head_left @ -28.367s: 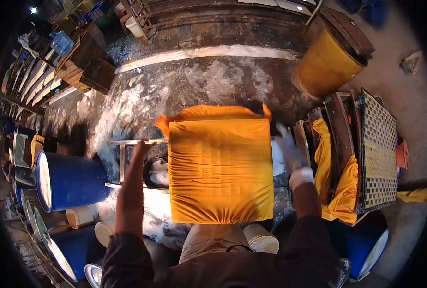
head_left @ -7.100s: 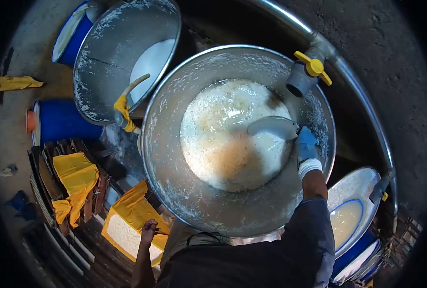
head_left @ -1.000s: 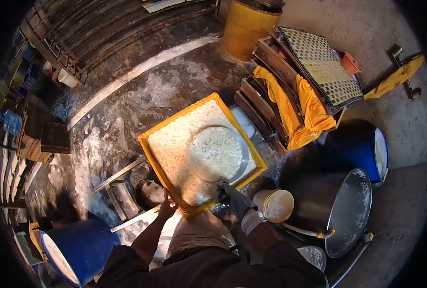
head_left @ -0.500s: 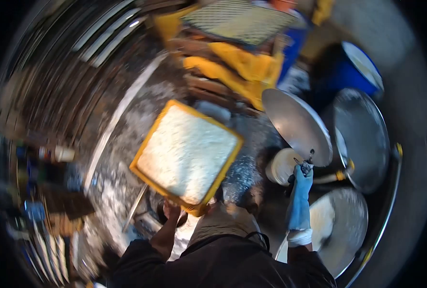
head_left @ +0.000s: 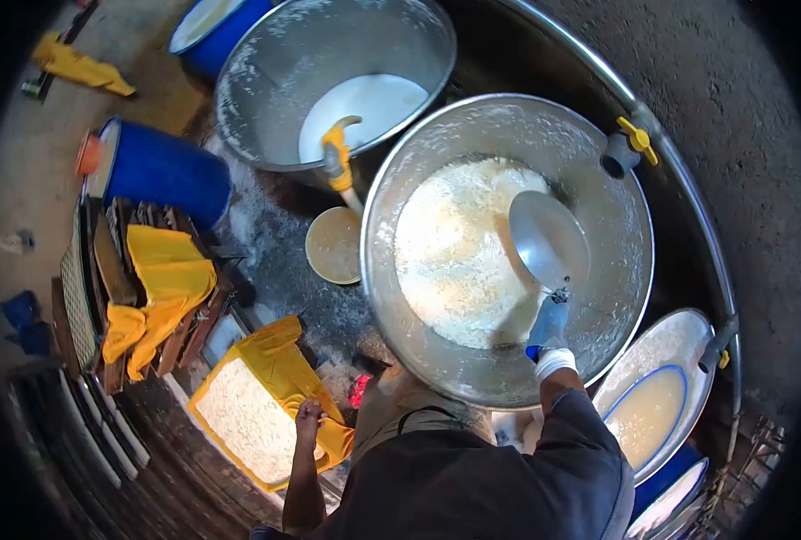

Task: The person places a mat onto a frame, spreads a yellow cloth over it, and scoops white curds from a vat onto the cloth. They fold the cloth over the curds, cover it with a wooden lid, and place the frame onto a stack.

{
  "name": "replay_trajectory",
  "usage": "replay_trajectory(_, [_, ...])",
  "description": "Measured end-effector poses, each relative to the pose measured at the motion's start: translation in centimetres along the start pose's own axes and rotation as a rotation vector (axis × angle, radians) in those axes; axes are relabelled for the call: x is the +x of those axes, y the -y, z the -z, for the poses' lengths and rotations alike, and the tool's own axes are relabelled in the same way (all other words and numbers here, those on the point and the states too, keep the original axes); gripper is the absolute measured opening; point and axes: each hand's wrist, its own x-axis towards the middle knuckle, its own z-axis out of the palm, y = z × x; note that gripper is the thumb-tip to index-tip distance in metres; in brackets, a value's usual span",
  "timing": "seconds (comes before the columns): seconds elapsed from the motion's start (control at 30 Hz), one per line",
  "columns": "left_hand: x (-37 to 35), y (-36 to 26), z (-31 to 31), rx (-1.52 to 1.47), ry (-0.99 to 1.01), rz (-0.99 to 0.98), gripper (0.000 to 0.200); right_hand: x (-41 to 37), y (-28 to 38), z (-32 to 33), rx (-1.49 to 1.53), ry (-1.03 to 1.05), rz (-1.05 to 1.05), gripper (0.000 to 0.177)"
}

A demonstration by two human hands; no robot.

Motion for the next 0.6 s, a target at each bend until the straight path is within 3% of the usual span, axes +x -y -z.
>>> replay_trajectory(0.1, [-2.8, -5.5, -4.0, 0.076, 0.021, -0.028, 0.043, 4.4, -3.6, -0.5, -0.224, -0.128, 0.057, 0.03])
replay_trajectory(0.27, [-5.9, -7.5, -7.0, 0.224, 0.115, 0.089, 0.04, 10.2, -12.4, -5.4, -0.552, -0.13, 0.085, 0.025])
replay_trajectory(0.4, [-7.4, -9.1, -7.7, 0.201, 0.144, 0.192, 0.039, 10.5, -15.1, -9.1, -0.599, 0.214, -0.122, 0.024])
replay_trajectory(0.43, [-7.1, -9.3, -7.9, 0.249, 0.048, 0.267, 0.041, 10.7, -15.7, -9.8, -0.588, 0.323, -0.173, 0.024])
replay_trajectory(0.57, [-6.4, -8.6, -5.3, 0.181, 0.13, 0.216, 0.041, 10.3, -16.3, -10.5, -0.492, 0.715, -0.314, 0.023])
replay_trajectory(0.6, [-6.7, -9.4, -6.3, 0.328, 0.062, 0.202, 0.041, 9.8, -15.9, -10.4, -0.491, 0.771, -0.326, 0.023])
